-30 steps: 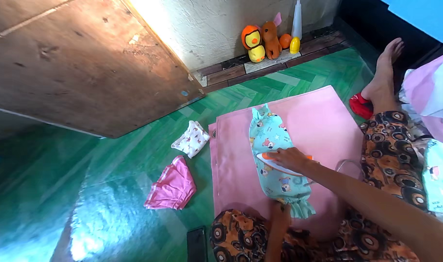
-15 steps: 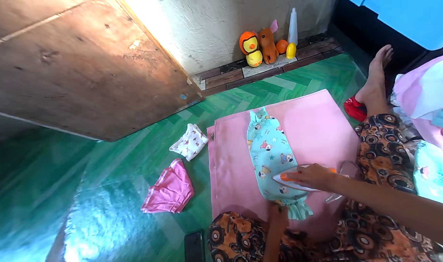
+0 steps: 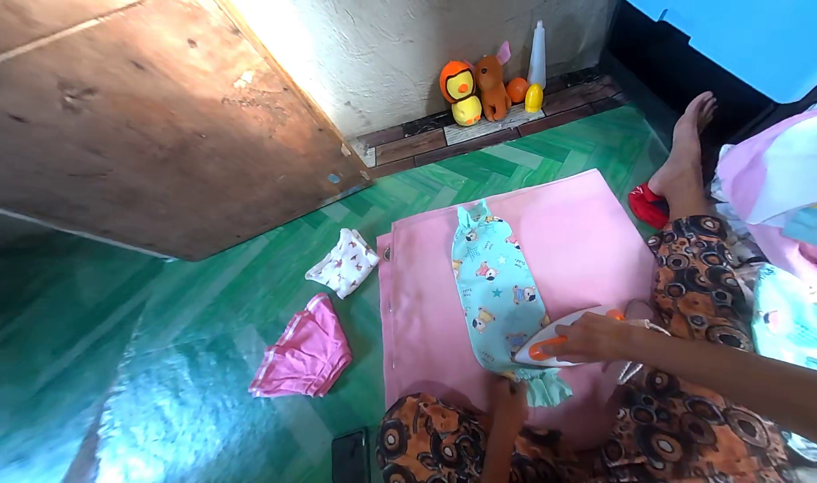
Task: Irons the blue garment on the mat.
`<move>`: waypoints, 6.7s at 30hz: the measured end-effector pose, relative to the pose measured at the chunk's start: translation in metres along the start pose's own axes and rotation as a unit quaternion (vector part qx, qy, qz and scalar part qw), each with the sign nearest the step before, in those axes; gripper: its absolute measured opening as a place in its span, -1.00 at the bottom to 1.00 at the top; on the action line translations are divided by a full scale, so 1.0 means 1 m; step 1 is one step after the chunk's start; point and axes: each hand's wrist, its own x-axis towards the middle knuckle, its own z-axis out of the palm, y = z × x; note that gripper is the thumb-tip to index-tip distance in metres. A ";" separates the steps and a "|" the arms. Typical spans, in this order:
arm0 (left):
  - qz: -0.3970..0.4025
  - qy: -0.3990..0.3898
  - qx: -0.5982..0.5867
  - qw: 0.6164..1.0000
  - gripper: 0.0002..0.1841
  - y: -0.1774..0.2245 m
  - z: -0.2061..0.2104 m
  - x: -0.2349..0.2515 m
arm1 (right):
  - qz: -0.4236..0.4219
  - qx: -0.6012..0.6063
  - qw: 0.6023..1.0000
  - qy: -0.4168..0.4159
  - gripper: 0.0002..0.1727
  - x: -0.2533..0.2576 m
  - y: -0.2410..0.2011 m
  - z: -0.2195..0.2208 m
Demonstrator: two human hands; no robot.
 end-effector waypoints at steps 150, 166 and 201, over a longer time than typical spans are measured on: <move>0.009 -0.003 0.003 1.000 -0.64 0.005 -0.001 -0.004 | 0.368 0.275 0.865 0.201 -0.35 0.156 -0.084 -0.070; 0.031 0.003 -0.034 0.999 -0.66 0.000 0.001 -0.004 | 0.407 0.270 0.847 0.211 -0.35 0.180 -0.088 -0.079; 0.012 0.011 0.009 1.000 -0.68 0.018 -0.005 -0.024 | 0.406 0.287 0.839 0.222 -0.33 0.202 -0.067 -0.104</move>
